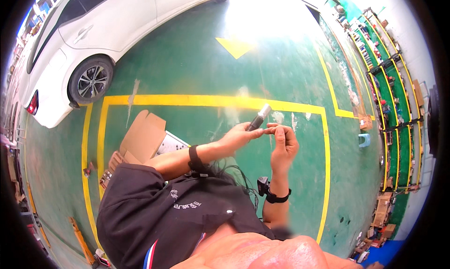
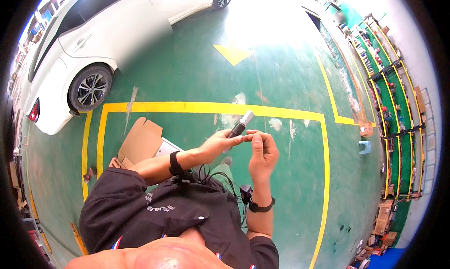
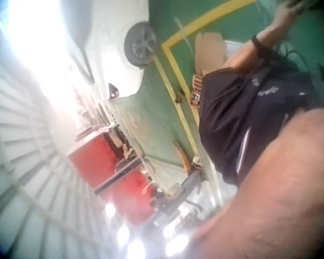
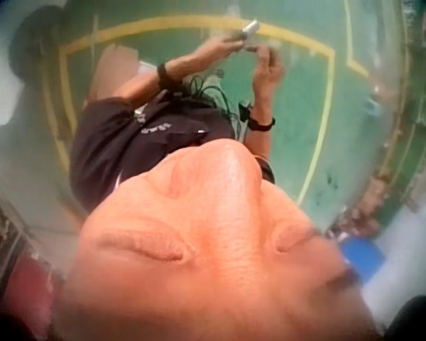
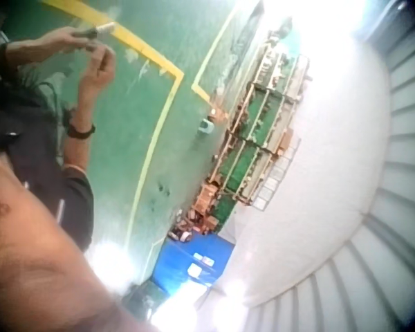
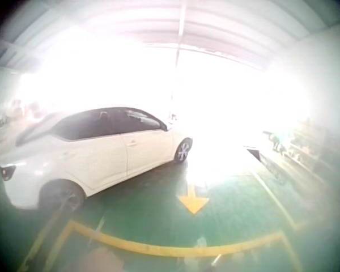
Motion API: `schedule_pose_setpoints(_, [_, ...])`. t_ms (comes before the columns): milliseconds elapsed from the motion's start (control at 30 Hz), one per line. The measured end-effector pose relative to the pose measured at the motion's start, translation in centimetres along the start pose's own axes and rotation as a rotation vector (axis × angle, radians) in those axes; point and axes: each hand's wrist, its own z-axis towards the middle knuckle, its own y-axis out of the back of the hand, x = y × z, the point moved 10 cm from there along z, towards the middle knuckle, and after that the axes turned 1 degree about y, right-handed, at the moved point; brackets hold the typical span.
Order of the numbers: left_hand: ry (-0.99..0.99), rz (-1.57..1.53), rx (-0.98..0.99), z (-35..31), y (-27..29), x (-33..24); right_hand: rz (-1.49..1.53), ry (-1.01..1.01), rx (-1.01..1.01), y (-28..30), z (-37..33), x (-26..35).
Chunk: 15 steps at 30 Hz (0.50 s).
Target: The person walks through a service bay, opens a car door, and then picks up and assembles a torque wrench using components from a box on a pallet.
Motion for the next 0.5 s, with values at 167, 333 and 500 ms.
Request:
schedule_pose_setpoints(167, [0.002, 0.024, -0.083, 9.9, 3.8, -4.5, -0.06, -0.224, 0.074, 3.7, 8.3, -11.6])
schedule_pose_setpoints(333, [-0.093, -0.102, -0.064, 18.0, 5.0, -13.4, -0.145, -0.218, 0.4, 3.2, 18.4, -19.5])
schedule_pose_setpoints(500, [-0.213, -0.253, 0.083, 23.0, 3.9, -24.4, -0.407, 0.038, 0.722, 0.5, 27.8, -22.9])
